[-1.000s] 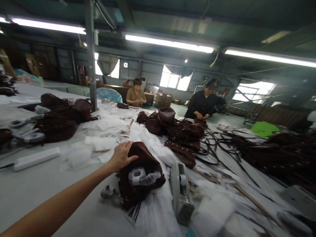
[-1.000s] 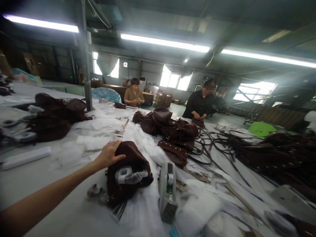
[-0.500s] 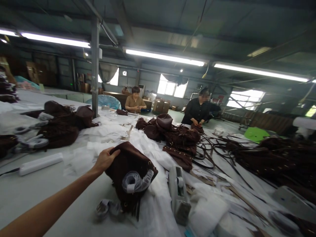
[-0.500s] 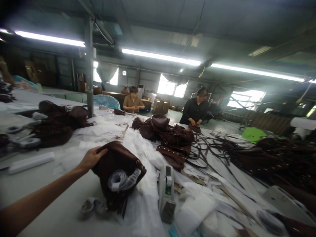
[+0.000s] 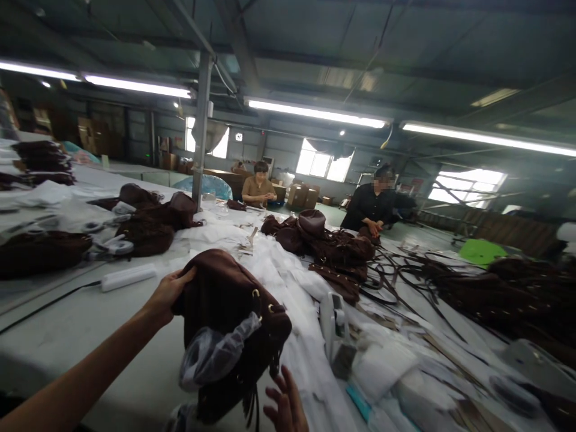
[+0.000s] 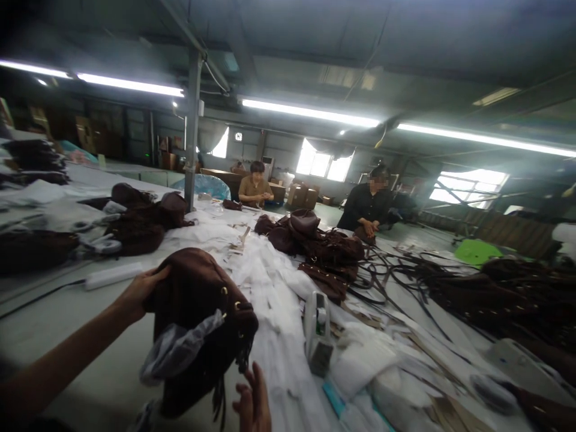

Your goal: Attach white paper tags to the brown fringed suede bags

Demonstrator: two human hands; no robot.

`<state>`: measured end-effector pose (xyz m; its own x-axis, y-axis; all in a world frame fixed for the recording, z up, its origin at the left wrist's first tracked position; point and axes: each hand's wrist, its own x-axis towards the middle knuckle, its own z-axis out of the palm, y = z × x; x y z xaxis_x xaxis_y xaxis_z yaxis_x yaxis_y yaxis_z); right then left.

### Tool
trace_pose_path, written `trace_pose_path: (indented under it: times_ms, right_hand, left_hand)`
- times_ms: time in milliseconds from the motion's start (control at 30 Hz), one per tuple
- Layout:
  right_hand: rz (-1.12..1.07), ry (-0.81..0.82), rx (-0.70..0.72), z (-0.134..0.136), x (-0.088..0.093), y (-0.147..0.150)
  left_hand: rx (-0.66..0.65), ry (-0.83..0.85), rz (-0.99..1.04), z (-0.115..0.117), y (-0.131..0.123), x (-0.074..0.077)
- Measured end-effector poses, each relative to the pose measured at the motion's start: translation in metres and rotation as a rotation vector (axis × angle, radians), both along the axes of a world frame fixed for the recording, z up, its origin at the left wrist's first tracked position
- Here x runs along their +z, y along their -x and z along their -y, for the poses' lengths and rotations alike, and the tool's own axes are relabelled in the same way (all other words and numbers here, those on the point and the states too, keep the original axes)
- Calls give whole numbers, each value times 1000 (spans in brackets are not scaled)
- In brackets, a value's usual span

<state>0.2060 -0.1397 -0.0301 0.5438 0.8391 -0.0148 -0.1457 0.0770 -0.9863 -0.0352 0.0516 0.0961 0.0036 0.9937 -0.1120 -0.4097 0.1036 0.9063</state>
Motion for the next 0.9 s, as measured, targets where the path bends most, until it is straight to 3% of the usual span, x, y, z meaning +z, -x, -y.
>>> trace_pose_path:
  times_ms: [200,400,500,600,800,900]
  right_hand:
    - [-273,-210,336,-6,33,33]
    - [-169,-276,541,13,64,55]
    - [142,-285,458,24,76,68]
    - [365,-181,305,28,77,84]
    - [198,-60,112,30,63,92]
    - [59,-98,54,32,62,83]
  left_hand:
    - [-53,136,62,23,22,-17]
    - [-144,293,137,41,34,-18]
    - [-182,247,64,48,30,-27]
    - [-165,160,-110,56,15,-40]
    - [-99,53,-273,79,-24,-62]
    - [-39,-141,-479,96,-35,-74]
